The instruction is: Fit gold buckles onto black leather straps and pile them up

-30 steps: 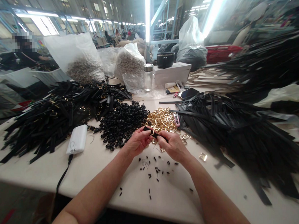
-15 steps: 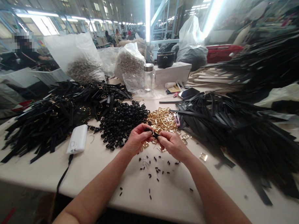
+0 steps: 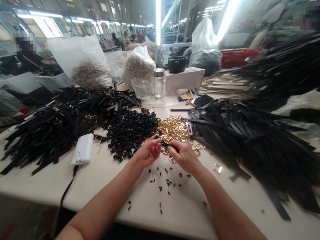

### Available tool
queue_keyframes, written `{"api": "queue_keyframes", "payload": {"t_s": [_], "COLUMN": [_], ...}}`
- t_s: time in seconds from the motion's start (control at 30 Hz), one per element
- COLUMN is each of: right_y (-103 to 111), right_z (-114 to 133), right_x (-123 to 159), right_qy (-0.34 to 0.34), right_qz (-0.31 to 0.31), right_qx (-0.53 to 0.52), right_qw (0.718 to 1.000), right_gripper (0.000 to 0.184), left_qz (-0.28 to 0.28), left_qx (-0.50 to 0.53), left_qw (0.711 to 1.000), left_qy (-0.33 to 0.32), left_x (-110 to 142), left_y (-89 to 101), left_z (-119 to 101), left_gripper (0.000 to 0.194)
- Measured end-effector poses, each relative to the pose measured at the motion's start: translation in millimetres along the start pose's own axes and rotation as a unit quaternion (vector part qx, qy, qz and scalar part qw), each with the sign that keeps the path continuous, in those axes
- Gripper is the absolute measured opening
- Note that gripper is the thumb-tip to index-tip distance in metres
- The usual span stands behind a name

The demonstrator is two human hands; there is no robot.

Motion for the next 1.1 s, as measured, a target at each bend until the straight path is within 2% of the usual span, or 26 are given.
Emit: {"api": "queue_keyframes", "payload": {"t_s": [0.13, 0.3, 0.43, 0.6, 0.83, 1.1], "right_y": [-7, -9, -7, -8, -15, -13], "right_z": [-3, -2, -1, -6, -15, -22], "right_x": [0, 0, 0, -2, -3, -4], "right_qy": [0.016, 0.037, 0.040, 0.034, 0.016, -0.028], "right_qz": [0.000, -0.009, -0.020, -0.016, -0.007, 0.020], "right_qx": [0.003, 0.017, 0.058, 0.054, -0.013, -0.118], "right_qw": [1.000, 0.999, 0.997, 0.998, 1.000, 0.992], "right_gripper": [0.020, 0.020, 0.020, 0.022, 0.028, 0.034], "left_qz": [-0.030, -0.055, -0.022, 0.047, 0.030, 0.069], "left_qx": [0.008, 0.013, -0.012, -0.086, -0.202, -0.260], "left_qw": [0.999, 0.997, 0.999, 0.995, 0.972, 0.953], "left_qy": [0.040, 0.051, 0.045, 0.004, -0.114, -0.139], "left_x": [0, -2, -4, -5, -3, 1], "left_y": [3.1, 9.8, 8.1, 0.4, -0.3, -6.7], "left_z": [5, 7, 9, 10, 3, -5], "left_gripper": [0.016, 0.019, 0.019, 0.027, 0.037, 0.027]}}
Point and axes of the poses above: each hand's wrist, its own x-axis away from the middle knuckle, its own y-axis out of the back of the hand, z = x × y, the point moved 6 cm from there along -x, towards the middle knuckle, and after that the axes turned 3 degrees about x, right-handed, at the moved point
